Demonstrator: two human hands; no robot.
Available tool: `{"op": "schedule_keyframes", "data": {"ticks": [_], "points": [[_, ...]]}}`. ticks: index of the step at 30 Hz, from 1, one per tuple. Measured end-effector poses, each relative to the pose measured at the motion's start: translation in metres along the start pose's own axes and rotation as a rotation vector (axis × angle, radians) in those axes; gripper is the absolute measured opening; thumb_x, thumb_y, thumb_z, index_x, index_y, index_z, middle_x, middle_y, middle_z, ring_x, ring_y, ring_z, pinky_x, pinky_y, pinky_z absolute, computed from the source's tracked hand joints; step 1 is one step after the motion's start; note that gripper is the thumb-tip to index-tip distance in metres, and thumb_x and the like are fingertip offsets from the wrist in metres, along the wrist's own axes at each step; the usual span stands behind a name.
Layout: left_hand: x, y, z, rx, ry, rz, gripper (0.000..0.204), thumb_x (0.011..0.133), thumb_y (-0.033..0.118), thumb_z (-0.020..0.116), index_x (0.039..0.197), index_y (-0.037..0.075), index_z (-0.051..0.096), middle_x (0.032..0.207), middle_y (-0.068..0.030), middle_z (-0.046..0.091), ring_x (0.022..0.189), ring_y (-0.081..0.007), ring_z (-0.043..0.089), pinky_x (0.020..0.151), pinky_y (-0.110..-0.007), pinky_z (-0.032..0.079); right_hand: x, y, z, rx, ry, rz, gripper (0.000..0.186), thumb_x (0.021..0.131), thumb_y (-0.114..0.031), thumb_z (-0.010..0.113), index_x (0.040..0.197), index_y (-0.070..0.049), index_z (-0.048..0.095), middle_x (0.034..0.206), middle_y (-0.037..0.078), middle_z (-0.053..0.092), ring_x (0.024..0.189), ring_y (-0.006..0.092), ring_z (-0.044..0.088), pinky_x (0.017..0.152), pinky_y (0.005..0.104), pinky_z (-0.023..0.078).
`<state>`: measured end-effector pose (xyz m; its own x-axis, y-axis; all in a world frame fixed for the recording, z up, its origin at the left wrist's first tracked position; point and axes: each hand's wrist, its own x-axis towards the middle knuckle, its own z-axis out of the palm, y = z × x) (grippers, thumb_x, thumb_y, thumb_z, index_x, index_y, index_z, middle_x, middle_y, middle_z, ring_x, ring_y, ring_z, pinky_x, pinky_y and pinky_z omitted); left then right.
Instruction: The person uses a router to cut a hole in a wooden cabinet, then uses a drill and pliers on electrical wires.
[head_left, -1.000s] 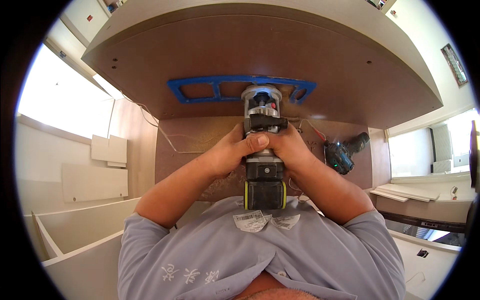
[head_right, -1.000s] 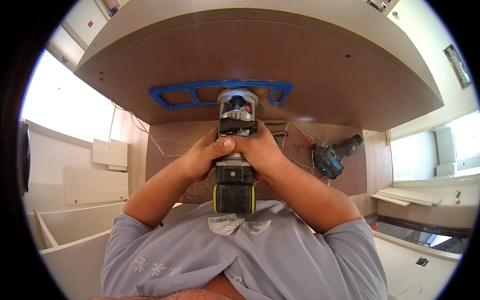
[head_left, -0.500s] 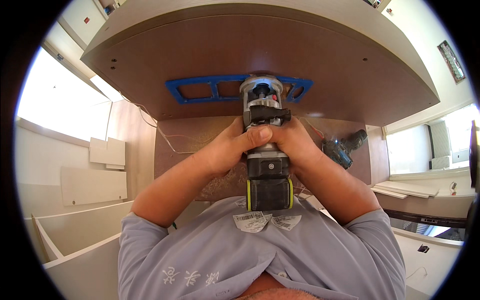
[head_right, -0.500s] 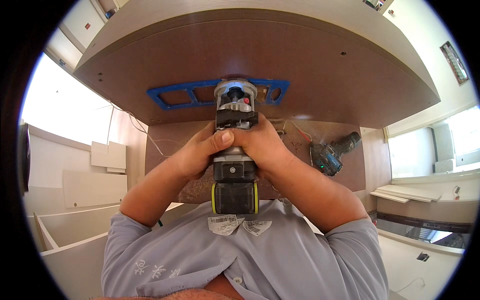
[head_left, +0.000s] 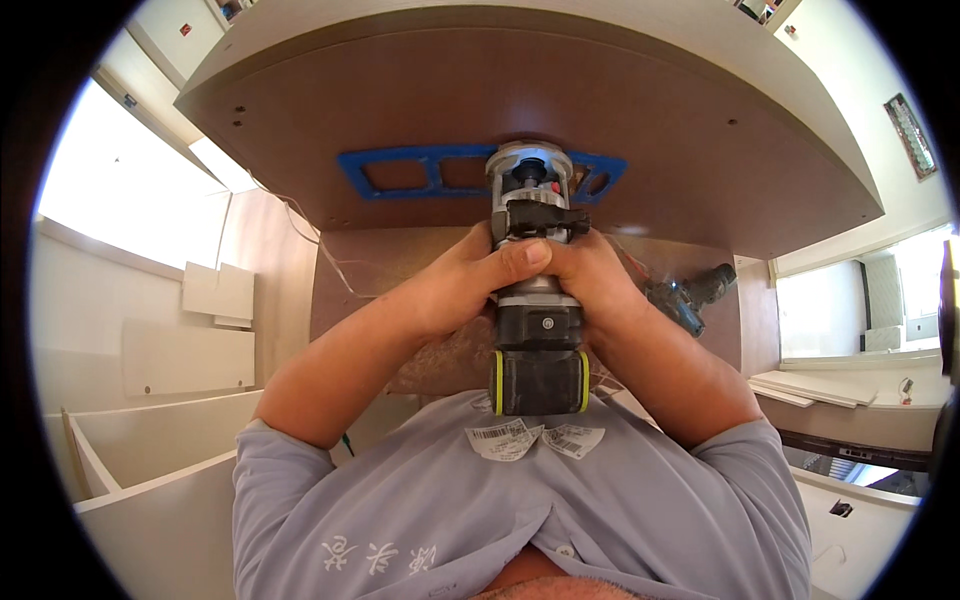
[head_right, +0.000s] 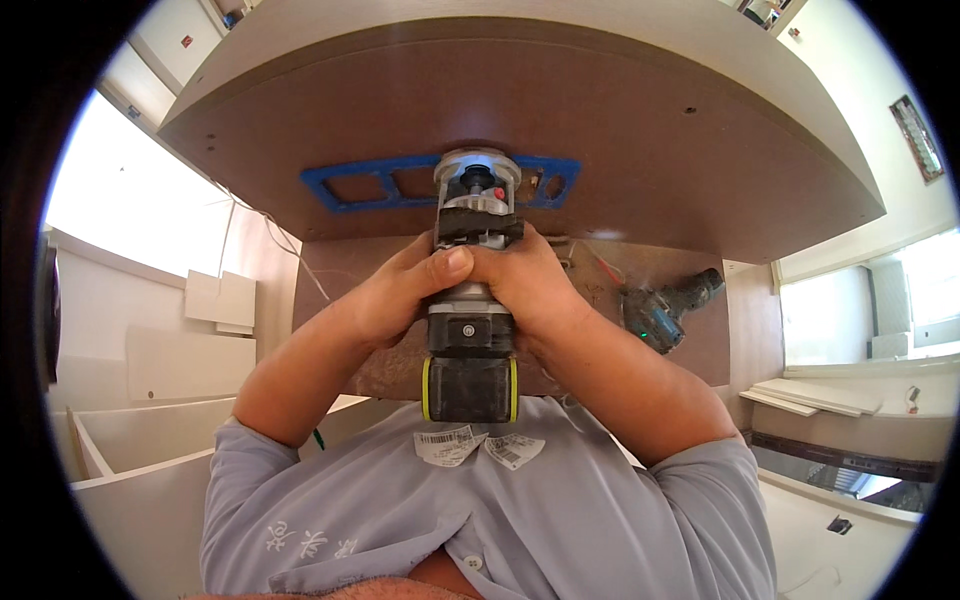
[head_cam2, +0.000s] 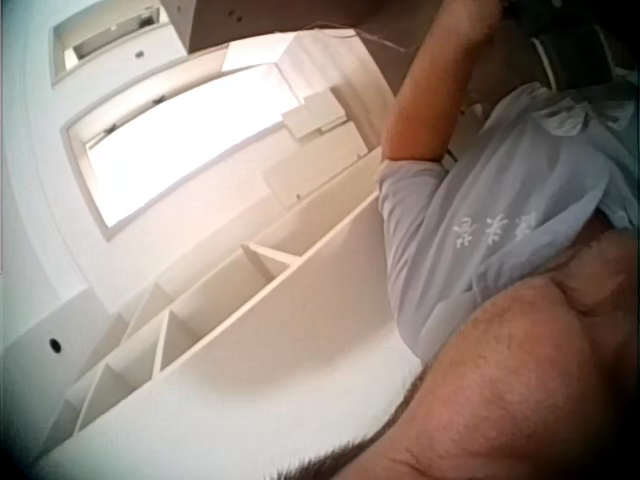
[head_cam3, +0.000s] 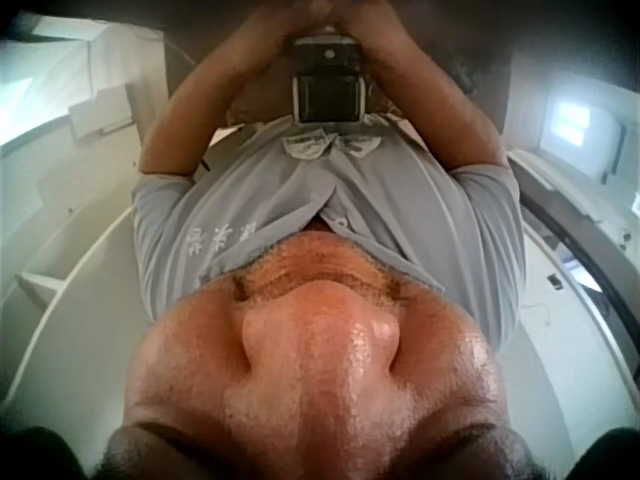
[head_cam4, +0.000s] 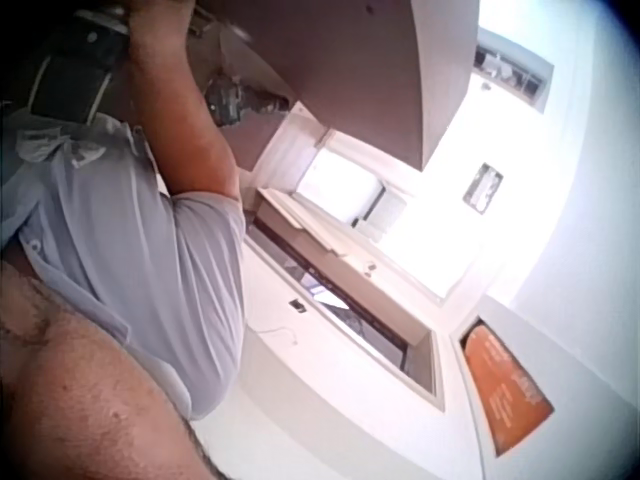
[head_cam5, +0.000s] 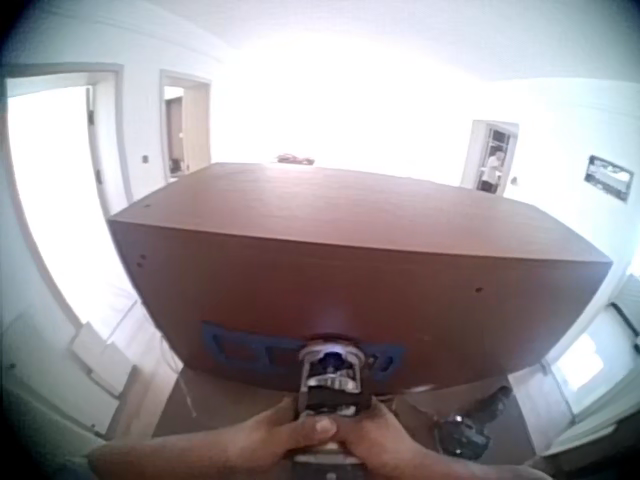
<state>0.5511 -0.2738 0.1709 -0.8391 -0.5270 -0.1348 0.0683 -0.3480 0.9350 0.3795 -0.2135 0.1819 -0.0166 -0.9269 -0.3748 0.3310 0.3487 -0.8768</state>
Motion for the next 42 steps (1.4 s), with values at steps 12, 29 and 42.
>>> {"op": "schedule_keyframes", "data": {"ticks": [12, 29, 42], "points": [[0.007, 0.0, 0.001, 0.043, -0.001, -0.064, 0.093, 0.092, 0.067, 0.069, 0.148, -0.003, 0.045, 0.132, -0.0139, 0.062, 0.12, -0.0209, 0.062, 0.102, -0.035, 0.052, -0.008, -0.008, -0.003, 0.102, -0.006, 0.05, 0.039, 0.084, -0.019, 0.081, 0.117, -0.004, 0.067, 0.102, 0.009, 0.072, 0.087, 0.0206, 0.071, 0.076, 0.0385, 0.061], [0.016, 0.002, 0.016, 0.096, 0.009, -0.105, 0.099, 0.09, 0.071, 0.07, 0.151, -0.001, 0.04, 0.129, -0.0123, 0.061, 0.118, -0.0181, 0.061, 0.097, -0.034, 0.054, -0.01, -0.009, -0.025, 0.087, 0.002, 0.035, 0.038, 0.086, -0.015, 0.079, 0.119, -0.001, 0.066, 0.103, 0.01, 0.072, 0.086, 0.0206, 0.072, 0.074, 0.0377, 0.061], [0.03, -0.011, 0.029, 0.09, 0.036, -0.029, 0.09, 0.091, 0.07, 0.069, 0.146, 0.002, 0.045, 0.122, -0.0112, 0.063, 0.108, -0.0181, 0.064, 0.08, -0.034, 0.057, -0.019, -0.012, -0.04, 0.077, 0.024, 0.038, 0.036, 0.083, -0.017, 0.079, 0.112, 0.002, 0.069, 0.098, 0.013, 0.074, 0.082, 0.0219, 0.073, 0.071, 0.0374, 0.061]]}}
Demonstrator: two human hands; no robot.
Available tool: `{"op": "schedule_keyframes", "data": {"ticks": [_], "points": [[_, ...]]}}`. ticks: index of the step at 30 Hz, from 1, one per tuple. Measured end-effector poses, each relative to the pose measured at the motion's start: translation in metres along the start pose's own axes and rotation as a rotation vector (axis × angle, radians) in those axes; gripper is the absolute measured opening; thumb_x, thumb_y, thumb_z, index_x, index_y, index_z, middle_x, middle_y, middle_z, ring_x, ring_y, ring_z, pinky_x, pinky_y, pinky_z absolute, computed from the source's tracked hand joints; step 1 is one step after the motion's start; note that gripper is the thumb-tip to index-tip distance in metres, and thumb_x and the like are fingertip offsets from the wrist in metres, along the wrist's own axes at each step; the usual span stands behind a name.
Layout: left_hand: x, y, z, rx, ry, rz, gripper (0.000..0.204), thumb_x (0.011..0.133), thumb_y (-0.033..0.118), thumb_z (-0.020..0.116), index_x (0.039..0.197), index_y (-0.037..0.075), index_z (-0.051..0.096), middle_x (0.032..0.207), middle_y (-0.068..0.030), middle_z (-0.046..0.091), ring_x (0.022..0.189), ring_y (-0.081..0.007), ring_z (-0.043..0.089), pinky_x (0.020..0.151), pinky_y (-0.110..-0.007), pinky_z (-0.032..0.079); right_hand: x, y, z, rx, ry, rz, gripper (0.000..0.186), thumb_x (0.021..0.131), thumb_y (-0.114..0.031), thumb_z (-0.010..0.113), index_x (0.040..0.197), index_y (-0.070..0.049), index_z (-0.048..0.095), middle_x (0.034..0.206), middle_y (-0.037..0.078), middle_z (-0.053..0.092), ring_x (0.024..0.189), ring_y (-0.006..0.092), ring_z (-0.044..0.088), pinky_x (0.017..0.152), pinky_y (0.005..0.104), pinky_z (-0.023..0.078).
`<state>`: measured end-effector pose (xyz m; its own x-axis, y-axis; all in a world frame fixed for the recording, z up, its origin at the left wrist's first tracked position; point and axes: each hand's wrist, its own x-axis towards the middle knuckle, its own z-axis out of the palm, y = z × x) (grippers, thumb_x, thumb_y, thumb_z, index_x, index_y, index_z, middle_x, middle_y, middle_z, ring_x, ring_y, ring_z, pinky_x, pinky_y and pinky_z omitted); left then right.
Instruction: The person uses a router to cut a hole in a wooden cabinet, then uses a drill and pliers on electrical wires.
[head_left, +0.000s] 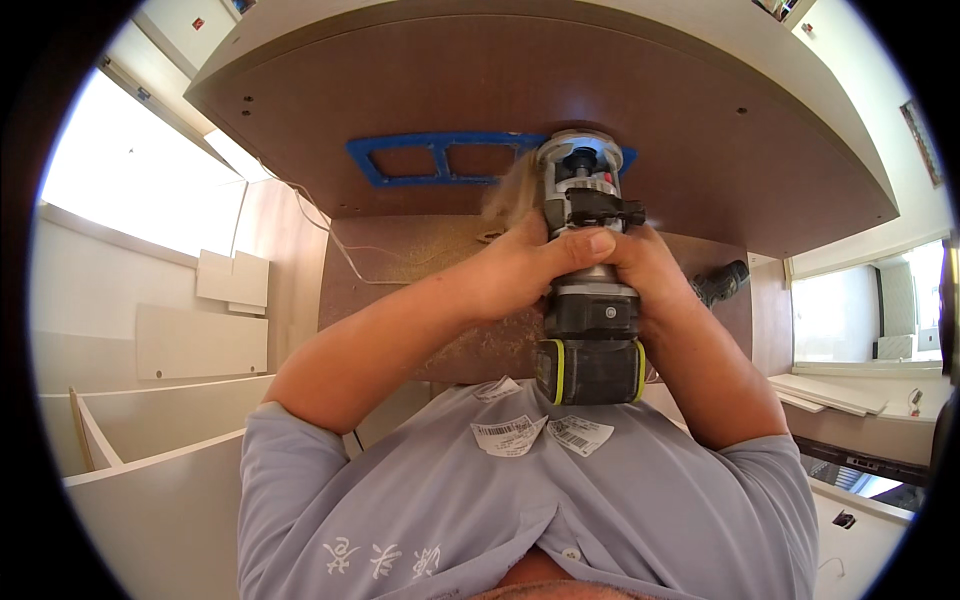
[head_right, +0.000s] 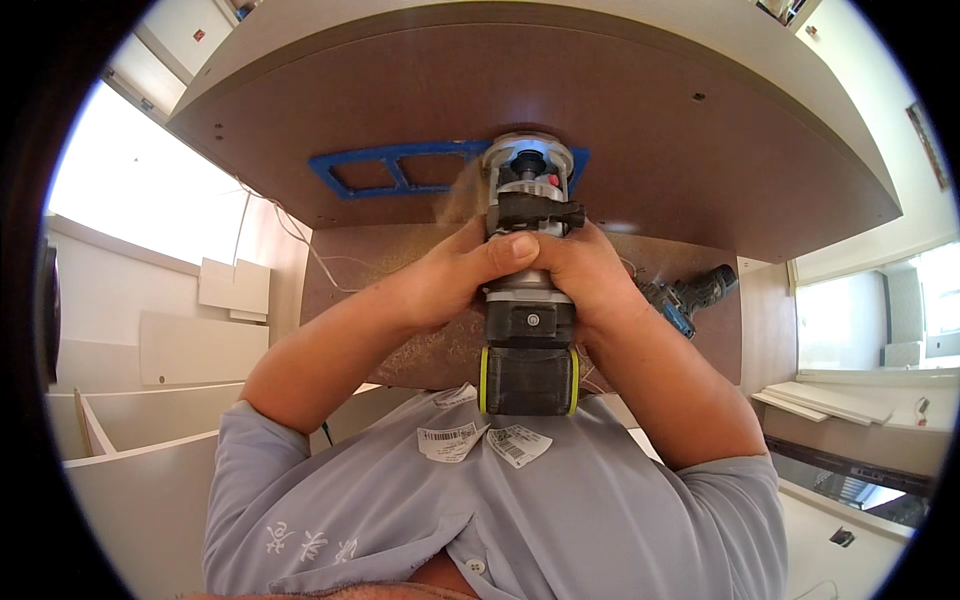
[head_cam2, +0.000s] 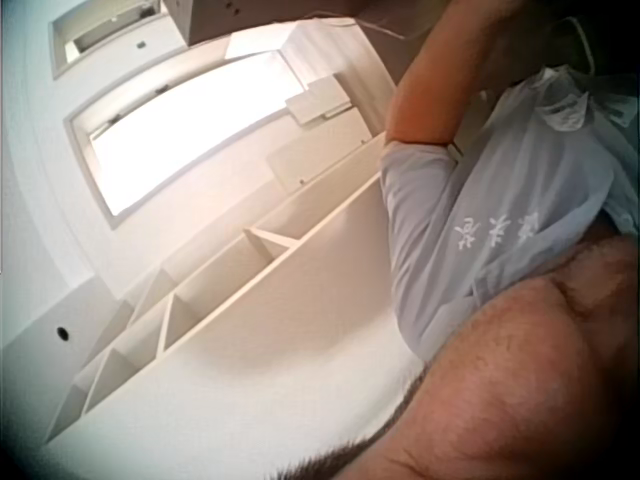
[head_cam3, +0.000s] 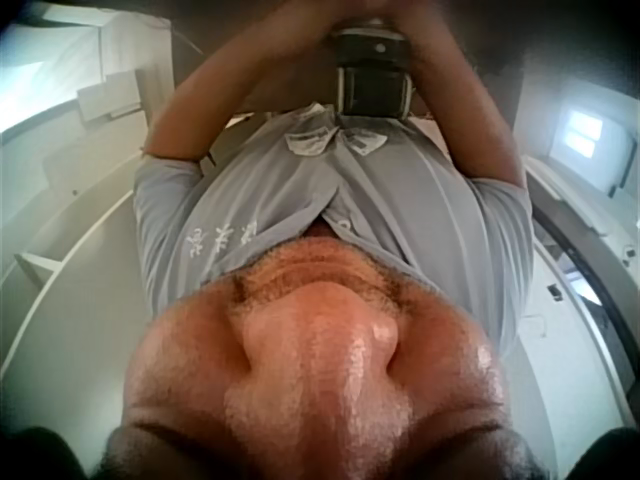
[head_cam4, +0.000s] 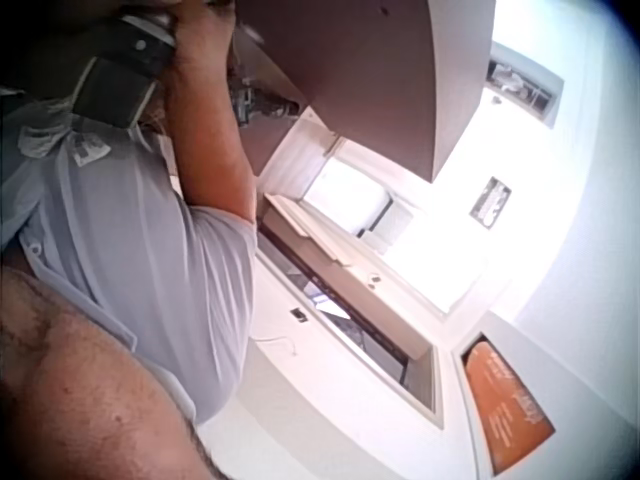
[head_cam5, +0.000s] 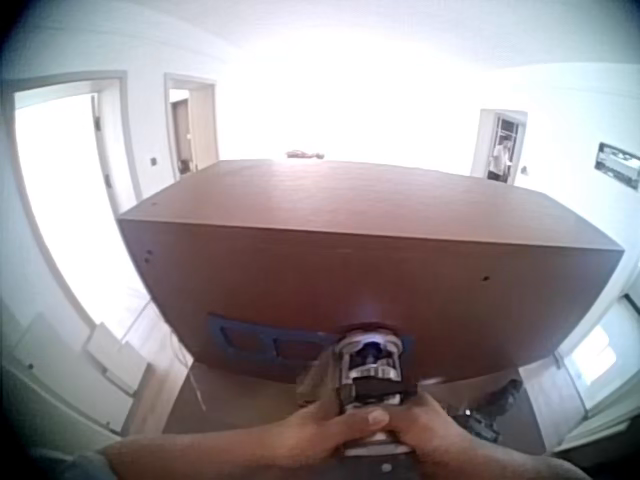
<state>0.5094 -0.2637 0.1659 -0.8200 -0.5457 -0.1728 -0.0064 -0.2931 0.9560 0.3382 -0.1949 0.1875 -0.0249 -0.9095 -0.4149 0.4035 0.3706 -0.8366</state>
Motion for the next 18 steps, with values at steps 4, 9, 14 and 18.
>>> {"op": "schedule_keyframes", "data": {"ticks": [4, 9, 14, 18], "points": [[0.003, 0.002, 0.007, 0.001, 0.008, 0.016, 0.083, 0.093, 0.067, 0.068, 0.139, -0.001, 0.052, 0.113, -0.0124, 0.066, 0.097, -0.0173, 0.063, 0.071, -0.031, 0.053, -0.002, -0.001, -0.005, -0.002, 0.015, -0.003, 0.036, 0.083, -0.017, 0.079, 0.111, 0.003, 0.07, 0.098, 0.014, 0.074, 0.081, 0.0222, 0.073, 0.069, 0.0374, 0.061], [0.005, 0.0, 0.01, -0.006, 0.013, 0.001, 0.091, 0.092, 0.069, 0.068, 0.137, -0.008, 0.05, 0.117, -0.0164, 0.066, 0.101, -0.0193, 0.064, 0.078, -0.035, 0.056, -0.004, -0.003, -0.01, 0.0, 0.012, 0.019, 0.038, 0.082, -0.018, 0.08, 0.112, 0.003, 0.068, 0.098, 0.014, 0.074, 0.08, 0.0225, 0.073, 0.069, 0.0376, 0.061], [0.008, -0.009, 0.005, 0.009, 0.019, -0.047, 0.098, 0.09, 0.072, 0.068, 0.139, -0.01, 0.048, 0.121, -0.0195, 0.065, 0.111, -0.0227, 0.064, 0.09, -0.038, 0.056, 0.0, 0.0, -0.014, 0.005, 0.008, 0.031, 0.039, 0.082, -0.017, 0.081, 0.112, 0.002, 0.067, 0.097, 0.013, 0.073, 0.081, 0.0222, 0.073, 0.07, 0.0381, 0.062], [0.006, 0.002, 0.01, 0.01, -0.008, 0.0, 0.1, 0.09, 0.073, 0.068, 0.14, -0.01, 0.047, 0.124, -0.0201, 0.065, 0.115, -0.0246, 0.064, 0.094, -0.039, 0.056, -0.001, 0.001, -0.015, -0.03, 0.044, 0.0, 0.035, 0.083, -0.017, 0.08, 0.111, 0.0, 0.068, 0.097, 0.01, 0.073, 0.081, 0.0206, 0.072, 0.071, 0.0369, 0.06]]}}
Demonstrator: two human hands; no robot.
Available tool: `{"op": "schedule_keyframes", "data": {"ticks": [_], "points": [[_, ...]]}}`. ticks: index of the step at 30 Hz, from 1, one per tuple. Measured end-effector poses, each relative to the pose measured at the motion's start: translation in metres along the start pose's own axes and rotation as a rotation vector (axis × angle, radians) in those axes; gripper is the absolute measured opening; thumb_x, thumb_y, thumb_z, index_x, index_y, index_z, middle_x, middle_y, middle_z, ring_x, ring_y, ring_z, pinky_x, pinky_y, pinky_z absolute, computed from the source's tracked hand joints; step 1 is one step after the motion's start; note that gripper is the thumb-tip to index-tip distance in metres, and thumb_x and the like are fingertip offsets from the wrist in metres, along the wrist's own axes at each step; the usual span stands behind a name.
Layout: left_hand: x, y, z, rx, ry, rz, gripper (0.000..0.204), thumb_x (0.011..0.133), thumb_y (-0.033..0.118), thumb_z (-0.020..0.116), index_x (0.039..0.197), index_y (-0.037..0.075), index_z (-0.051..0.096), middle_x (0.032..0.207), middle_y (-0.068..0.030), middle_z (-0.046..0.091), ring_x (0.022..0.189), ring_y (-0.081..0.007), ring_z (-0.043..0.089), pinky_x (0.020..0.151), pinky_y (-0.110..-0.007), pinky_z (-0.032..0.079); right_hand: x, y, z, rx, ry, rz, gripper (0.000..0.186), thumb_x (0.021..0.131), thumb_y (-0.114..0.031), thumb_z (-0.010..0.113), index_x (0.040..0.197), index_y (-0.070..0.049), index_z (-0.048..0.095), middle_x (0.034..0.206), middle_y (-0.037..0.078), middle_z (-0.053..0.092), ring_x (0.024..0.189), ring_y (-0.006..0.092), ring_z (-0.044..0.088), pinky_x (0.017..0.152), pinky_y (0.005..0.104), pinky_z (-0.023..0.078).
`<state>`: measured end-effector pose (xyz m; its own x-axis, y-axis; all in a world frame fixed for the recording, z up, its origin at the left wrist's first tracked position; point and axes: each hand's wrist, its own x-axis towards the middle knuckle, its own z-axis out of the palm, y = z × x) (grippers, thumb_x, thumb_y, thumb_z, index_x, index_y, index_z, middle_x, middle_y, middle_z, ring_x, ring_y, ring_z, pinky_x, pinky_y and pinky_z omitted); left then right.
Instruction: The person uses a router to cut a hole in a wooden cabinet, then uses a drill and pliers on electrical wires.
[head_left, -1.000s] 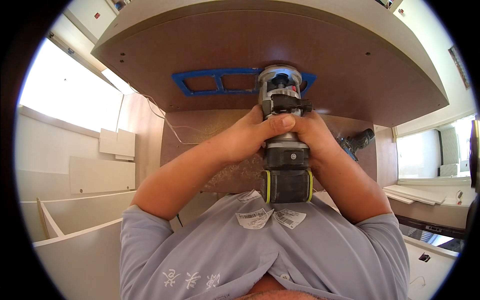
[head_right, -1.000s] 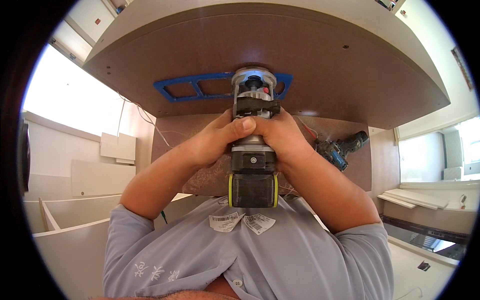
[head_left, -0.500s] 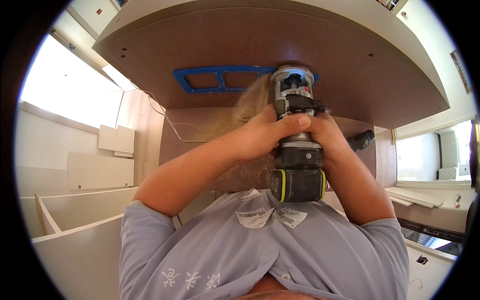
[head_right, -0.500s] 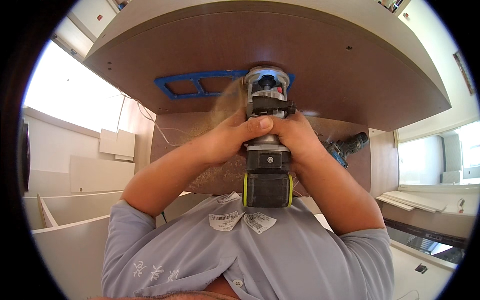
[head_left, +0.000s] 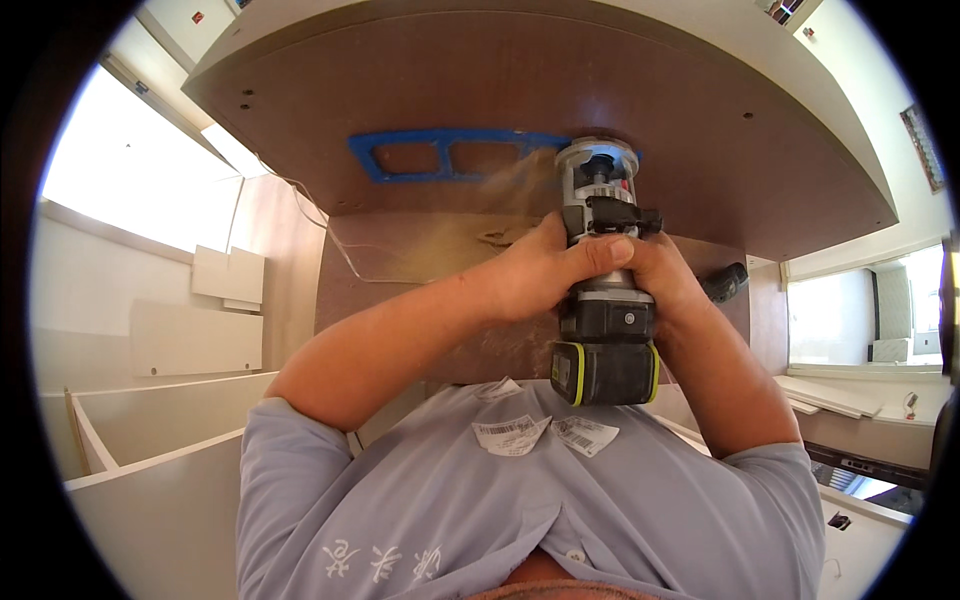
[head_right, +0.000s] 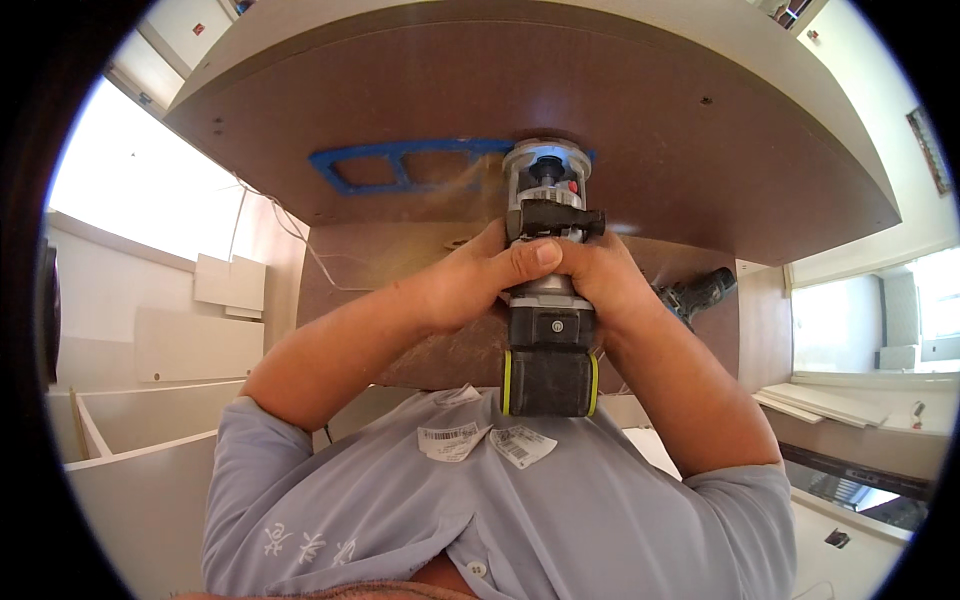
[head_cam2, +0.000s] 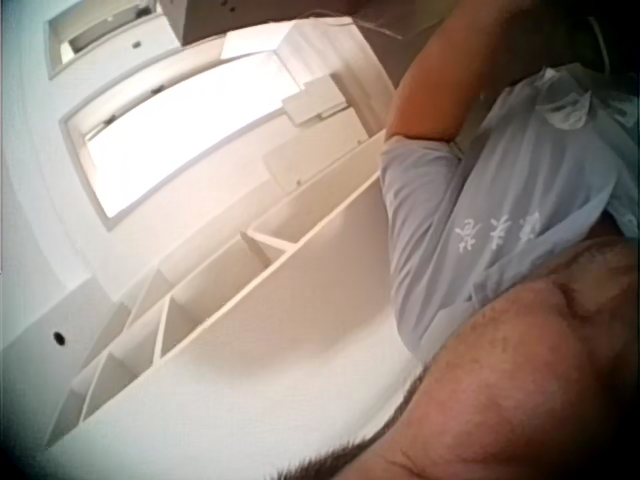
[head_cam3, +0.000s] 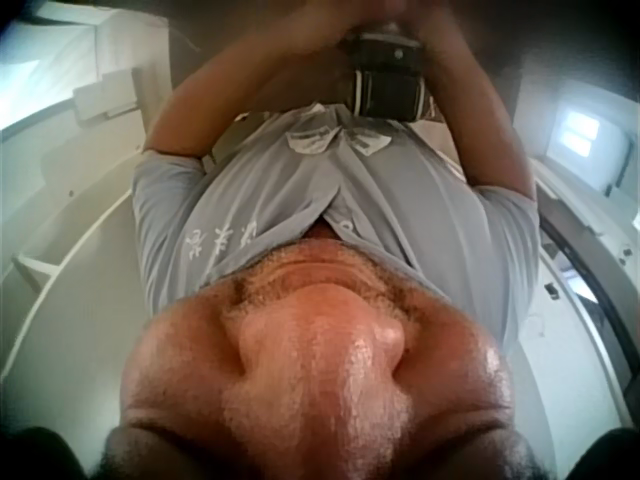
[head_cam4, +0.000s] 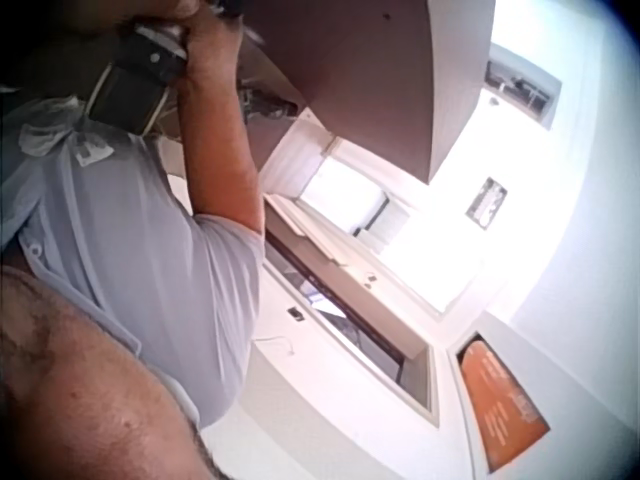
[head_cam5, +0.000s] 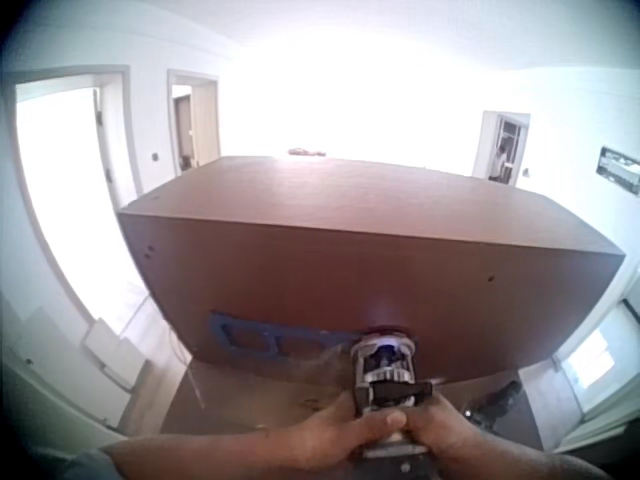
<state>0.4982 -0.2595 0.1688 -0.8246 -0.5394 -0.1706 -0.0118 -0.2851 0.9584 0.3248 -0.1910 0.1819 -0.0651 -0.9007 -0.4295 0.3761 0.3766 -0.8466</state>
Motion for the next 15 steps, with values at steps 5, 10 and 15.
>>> {"op": "schedule_keyframes", "data": {"ticks": [5, 10, 15], "points": [[0.004, -0.013, -0.004, 0.0, 0.013, -0.026, 0.096, 0.092, 0.07, 0.068, 0.143, -0.008, 0.047, 0.127, -0.02, 0.064, 0.118, -0.0259, 0.063, 0.099, -0.04, 0.054, -0.001, 0.0, 0.0, -0.02, -0.029, -0.005, 0.032, 0.083, -0.018, 0.08, 0.108, -0.001, 0.07, 0.095, 0.009, 0.073, 0.08, 0.0186, 0.071, 0.071, 0.0348, 0.059], [0.001, -0.008, -0.002, -0.018, -0.009, 0.012, 0.093, 0.094, 0.067, 0.068, 0.144, -0.008, 0.046, 0.13, -0.0199, 0.063, 0.123, -0.0258, 0.061, 0.104, -0.04, 0.052, 0.004, 0.004, -0.006, -0.042, -0.032, -0.001, 0.03, 0.083, -0.017, 0.08, 0.106, -0.001, 0.071, 0.094, 0.008, 0.073, 0.081, 0.0187, 0.071, 0.071, 0.0351, 0.059], [0.004, -0.03, -0.008, -0.025, -0.021, -0.042, 0.092, 0.095, 0.066, 0.067, 0.149, -0.004, 0.041, 0.136, -0.0184, 0.059, 0.126, -0.0248, 0.058, 0.105, -0.04, 0.051, 0.009, 0.018, -0.006, -0.006, 0.007, 0.037, 0.032, 0.083, -0.014, 0.079, 0.11, -0.002, 0.069, 0.097, 0.009, 0.073, 0.083, 0.0201, 0.072, 0.074, 0.0361, 0.061]]}}
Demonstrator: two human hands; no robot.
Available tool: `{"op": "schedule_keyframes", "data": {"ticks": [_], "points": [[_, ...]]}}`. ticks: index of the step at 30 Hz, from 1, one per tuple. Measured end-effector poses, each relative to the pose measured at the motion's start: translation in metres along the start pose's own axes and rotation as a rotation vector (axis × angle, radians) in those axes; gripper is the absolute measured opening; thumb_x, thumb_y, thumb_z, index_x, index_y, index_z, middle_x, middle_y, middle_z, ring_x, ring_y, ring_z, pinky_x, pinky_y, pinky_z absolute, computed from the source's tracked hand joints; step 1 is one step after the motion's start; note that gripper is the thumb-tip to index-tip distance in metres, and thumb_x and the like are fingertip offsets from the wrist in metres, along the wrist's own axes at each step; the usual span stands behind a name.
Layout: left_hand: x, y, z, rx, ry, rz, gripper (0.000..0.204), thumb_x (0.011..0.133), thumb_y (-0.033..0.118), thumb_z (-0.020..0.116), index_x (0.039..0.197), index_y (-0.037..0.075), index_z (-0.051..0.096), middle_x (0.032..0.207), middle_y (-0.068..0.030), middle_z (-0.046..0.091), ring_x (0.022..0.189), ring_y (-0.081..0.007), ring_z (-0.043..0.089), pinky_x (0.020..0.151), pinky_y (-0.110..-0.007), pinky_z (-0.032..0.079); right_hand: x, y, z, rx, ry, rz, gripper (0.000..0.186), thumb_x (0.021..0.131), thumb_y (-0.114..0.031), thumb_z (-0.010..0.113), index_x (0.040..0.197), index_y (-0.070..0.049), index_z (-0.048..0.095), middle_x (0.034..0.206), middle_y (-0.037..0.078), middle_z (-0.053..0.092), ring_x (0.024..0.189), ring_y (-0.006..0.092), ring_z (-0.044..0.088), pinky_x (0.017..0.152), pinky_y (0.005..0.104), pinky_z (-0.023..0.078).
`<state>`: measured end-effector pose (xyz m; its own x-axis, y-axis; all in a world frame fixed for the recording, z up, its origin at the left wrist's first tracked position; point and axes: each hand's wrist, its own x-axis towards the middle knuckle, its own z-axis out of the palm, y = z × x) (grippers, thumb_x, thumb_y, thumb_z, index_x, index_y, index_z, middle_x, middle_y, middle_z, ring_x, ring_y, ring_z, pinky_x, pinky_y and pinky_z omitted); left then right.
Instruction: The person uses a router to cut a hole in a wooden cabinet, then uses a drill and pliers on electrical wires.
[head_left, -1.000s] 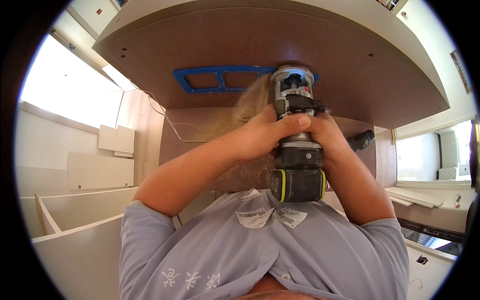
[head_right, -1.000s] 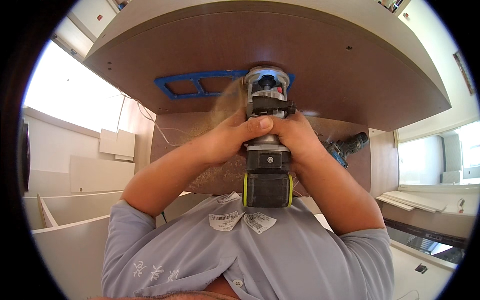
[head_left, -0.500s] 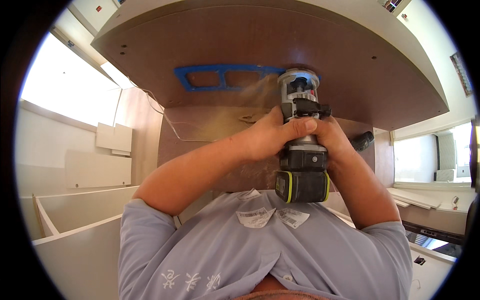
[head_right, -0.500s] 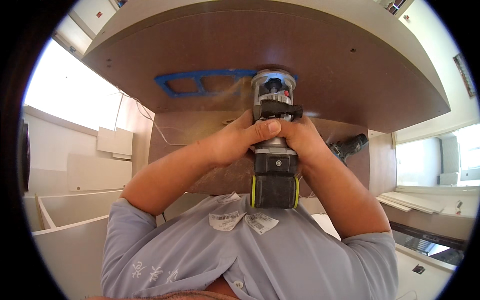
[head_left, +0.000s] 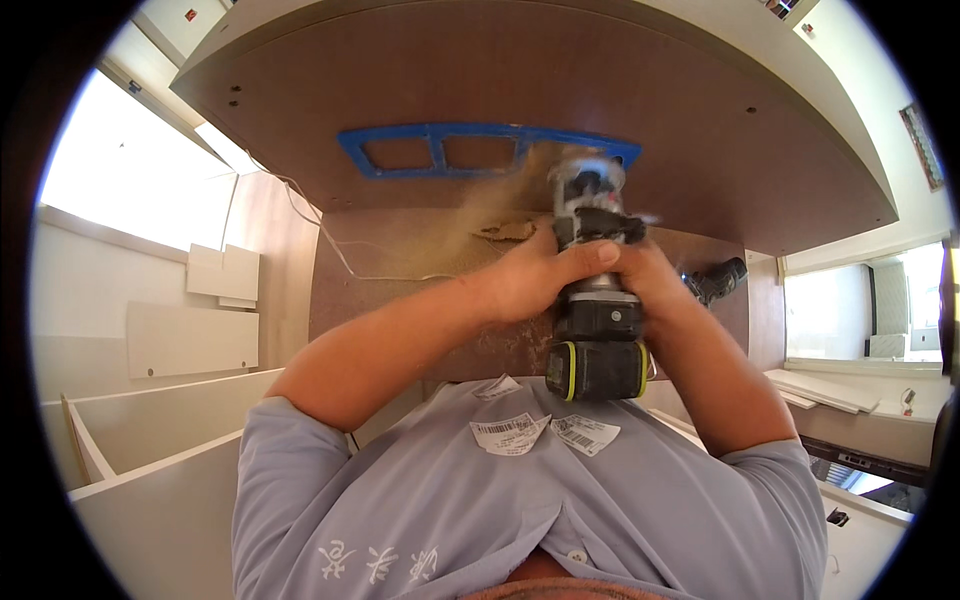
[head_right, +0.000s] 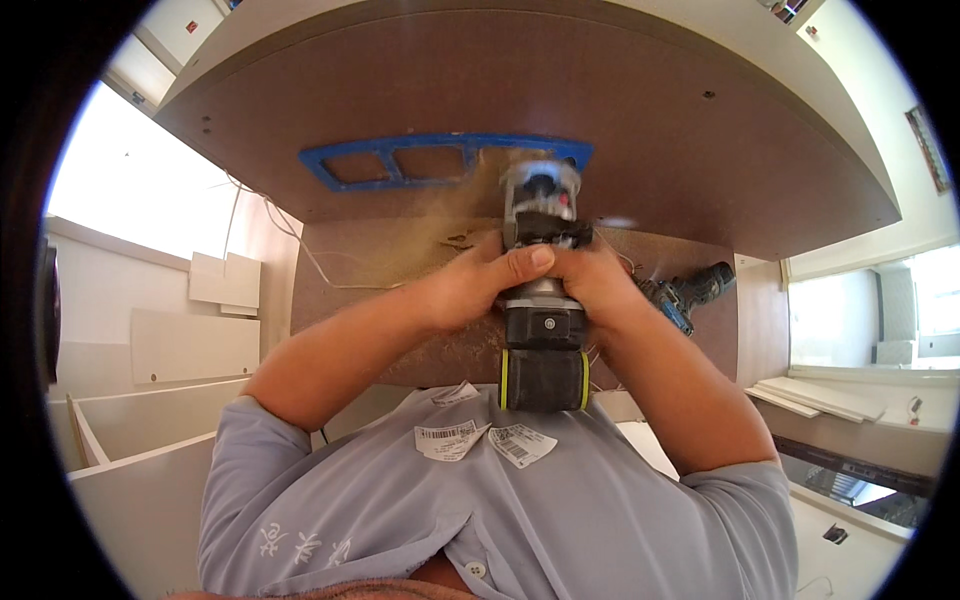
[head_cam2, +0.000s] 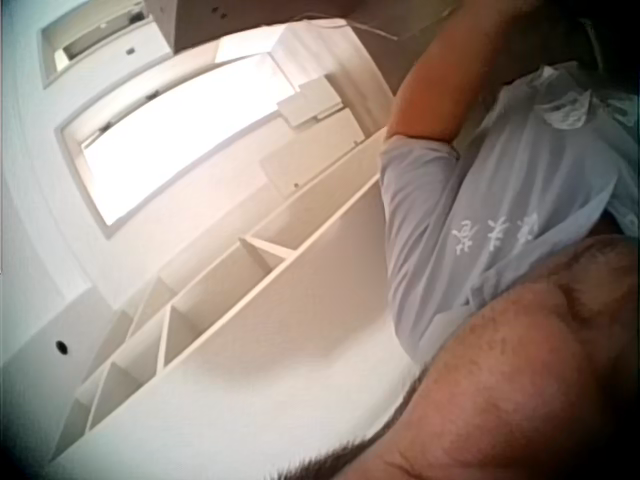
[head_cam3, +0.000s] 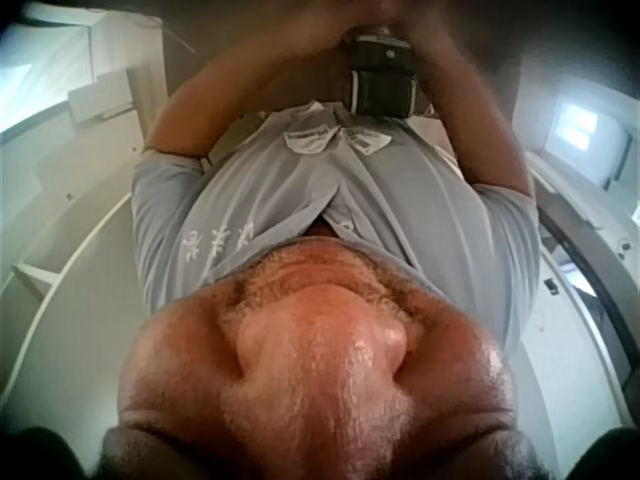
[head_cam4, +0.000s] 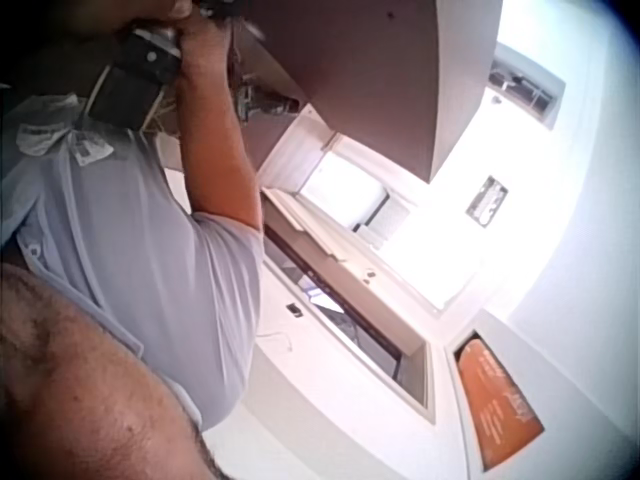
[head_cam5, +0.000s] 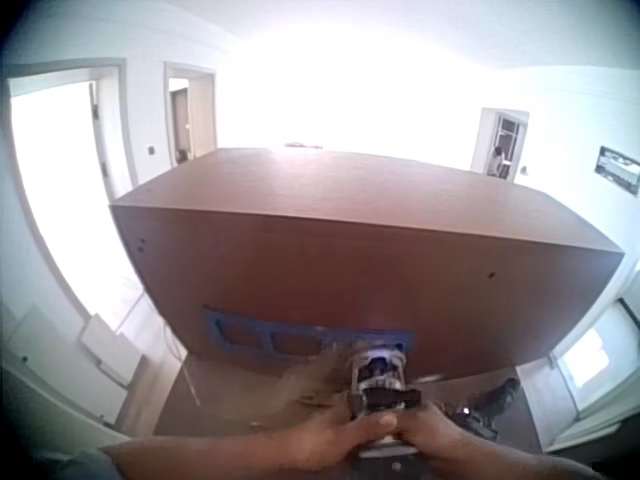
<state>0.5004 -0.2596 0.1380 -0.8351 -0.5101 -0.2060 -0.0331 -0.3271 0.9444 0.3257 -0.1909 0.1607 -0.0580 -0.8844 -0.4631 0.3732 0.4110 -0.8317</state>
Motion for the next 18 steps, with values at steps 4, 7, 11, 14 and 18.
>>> {"op": "schedule_keyframes", "data": {"ticks": [4, 7, 11, 14, 18], "points": [[-0.001, -0.002, -0.001, 0.012, -0.075, 0.015, 0.103, 0.094, 0.069, 0.066, 0.157, -0.002, 0.026, 0.145, -0.0185, 0.051, 0.133, -0.0251, 0.051, 0.11, -0.042, 0.047, 0.008, 0.024, -0.008, 0.053, -0.028, -0.047, 0.034, 0.084, -0.012, 0.077, 0.115, -0.003, 0.067, 0.101, 0.009, 0.073, 0.085, 0.021, 0.072, 0.074, 0.0368, 0.06], [0.004, -0.016, -0.004, 0.048, -0.036, 0.061, 0.103, 0.095, 0.068, 0.067, 0.157, -0.002, 0.026, 0.146, -0.0184, 0.05, 0.135, -0.0259, 0.05, 0.112, -0.043, 0.046, 0.012, 0.025, -0.01, -0.012, -0.012, -0.044, 0.033, 0.084, -0.011, 0.076, 0.115, -0.003, 0.067, 0.101, 0.009, 0.072, 0.085, 0.0204, 0.072, 0.074, 0.0372, 0.06], [0.003, -0.024, 0.0, -0.006, 0.022, 0.087, 0.091, 0.097, 0.06, 0.069, 0.154, -0.002, 0.034, 0.143, -0.0192, 0.055, 0.135, -0.0264, 0.053, 0.112, -0.042, 0.047, 0.012, 0.026, -0.011, -0.048, -0.009, -0.054, 0.031, 0.086, -0.011, 0.075, 0.115, -0.003, 0.068, 0.101, 0.009, 0.072, 0.085, 0.0199, 0.071, 0.074, 0.0377, 0.06], [0.004, -0.018, 0.003, -0.126, -0.018, 0.072, 0.091, 0.095, 0.053, 0.075, 0.155, -0.001, 0.033, 0.144, -0.0196, 0.055, 0.136, -0.0266, 0.053, 0.112, -0.042, 0.047, 0.01, 0.025, -0.008, 0.013, 0.01, -0.07, 0.03, 0.085, -0.01, 0.076, 0.114, -0.003, 0.068, 0.101, 0.01, 0.073, 0.085, 0.0204, 0.071, 0.074, 0.0383, 0.06], [-0.006, -0.027, 0.013, -0.235, -0.012, 0.1, 0.101, 0.089, 0.039, 0.084, 0.158, 0.0, 0.022, 0.146, -0.018, 0.05, 0.138, -0.0272, 0.051, 0.114, -0.044, 0.046, 0.007, 0.019, 0.001, -0.018, 0.022, -0.046, 0.033, 0.082, -0.007, 0.08, 0.113, -0.002, 0.068, 0.1, 0.011, 0.073, 0.084, 0.0215, 0.071, 0.074, 0.0396, 0.06]]}}
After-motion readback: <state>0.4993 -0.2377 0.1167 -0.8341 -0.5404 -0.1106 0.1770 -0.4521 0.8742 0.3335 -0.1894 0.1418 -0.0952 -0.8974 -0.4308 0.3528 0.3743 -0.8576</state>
